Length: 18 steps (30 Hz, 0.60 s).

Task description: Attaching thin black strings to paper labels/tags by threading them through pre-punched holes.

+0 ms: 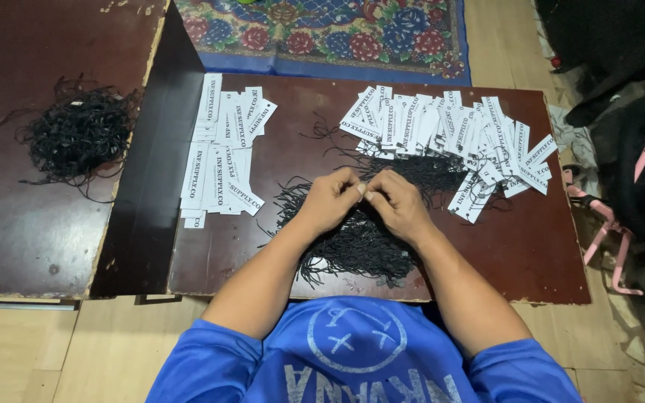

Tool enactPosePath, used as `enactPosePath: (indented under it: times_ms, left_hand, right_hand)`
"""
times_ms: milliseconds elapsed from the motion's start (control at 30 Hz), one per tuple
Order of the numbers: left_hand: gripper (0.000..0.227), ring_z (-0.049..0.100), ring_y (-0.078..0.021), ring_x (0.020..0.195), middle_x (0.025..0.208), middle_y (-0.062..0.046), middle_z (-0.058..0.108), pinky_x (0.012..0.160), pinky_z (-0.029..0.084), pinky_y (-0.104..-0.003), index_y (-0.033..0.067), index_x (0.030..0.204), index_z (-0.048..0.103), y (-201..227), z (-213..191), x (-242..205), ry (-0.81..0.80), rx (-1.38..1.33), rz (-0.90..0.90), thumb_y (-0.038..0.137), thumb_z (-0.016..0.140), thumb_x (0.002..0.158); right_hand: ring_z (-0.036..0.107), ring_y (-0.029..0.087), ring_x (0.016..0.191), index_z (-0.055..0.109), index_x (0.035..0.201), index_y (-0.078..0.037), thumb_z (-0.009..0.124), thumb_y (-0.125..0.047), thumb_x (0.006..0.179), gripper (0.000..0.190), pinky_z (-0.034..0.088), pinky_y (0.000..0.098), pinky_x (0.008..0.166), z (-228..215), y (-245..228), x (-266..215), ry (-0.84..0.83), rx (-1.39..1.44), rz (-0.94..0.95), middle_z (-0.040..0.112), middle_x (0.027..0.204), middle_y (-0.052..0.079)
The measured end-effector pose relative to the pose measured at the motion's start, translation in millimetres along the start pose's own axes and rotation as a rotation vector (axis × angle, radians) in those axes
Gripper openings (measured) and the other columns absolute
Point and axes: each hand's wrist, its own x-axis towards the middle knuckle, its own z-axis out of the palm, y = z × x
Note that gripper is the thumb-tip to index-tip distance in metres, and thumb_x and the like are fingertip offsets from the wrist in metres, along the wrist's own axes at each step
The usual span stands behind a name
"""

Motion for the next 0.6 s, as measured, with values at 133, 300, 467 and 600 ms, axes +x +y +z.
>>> enactPosePath:
  times_ms: [133, 300, 467, 600]
  left_hand:
    - [0.012, 0.065, -0.0244, 0.066, 0.064, -0.009, 0.068, 0.068, 0.052, -0.035, 0.0127, 0.085, 0.071, 1, 1, 0, 0.021, 0.005, 0.004, 0.022, 0.068, 0.091]
    - [0.012, 0.065, -0.0229, 0.066, 0.063, -0.008, 0.068, 0.067, 0.052, -0.034, 0.0130, 0.084, 0.072, 3, 0, -1, 0.013, 0.012, 0.007, 0.023, 0.069, 0.090]
    - [0.013, 0.069, -0.0286, 0.071, 0.069, -0.012, 0.070, 0.069, 0.054, -0.037, 0.0120, 0.085, 0.072, 5, 0, -5, 0.030, 0.066, 0.044, 0.023, 0.068, 0.091]
    - [0.015, 0.071, -0.0334, 0.077, 0.075, -0.013, 0.072, 0.072, 0.056, -0.040, 0.0117, 0.087, 0.072, 11, -2, -7, 0.046, 0.097, 0.074, 0.025, 0.068, 0.091]
  right_hand:
    - [0.066, 0.030, 0.079, 0.068, 0.091, -0.010, 0.074, -0.013, 0.094, 0.007, 0.053, 0.0402, 0.075, -1, -5, 3, 0.016, -0.003, -0.014, 0.065, 0.079, 0.009]
    - [0.065, 0.028, 0.078, 0.070, 0.089, -0.013, 0.071, -0.016, 0.097, 0.009, 0.051, 0.0377, 0.075, 2, 6, 1, 0.028, -0.089, -0.058, 0.065, 0.077, 0.006]
    - [0.064, 0.030, 0.078, 0.068, 0.091, -0.013, 0.070, -0.019, 0.098, 0.009, 0.051, 0.0391, 0.074, 3, 16, -1, 0.019, -0.162, -0.122, 0.063, 0.078, 0.007]
    - [0.064, 0.030, 0.077, 0.068, 0.090, -0.013, 0.069, -0.018, 0.099, 0.010, 0.051, 0.0387, 0.073, 2, 13, 0, 0.022, -0.168, -0.128, 0.063, 0.077, 0.007]
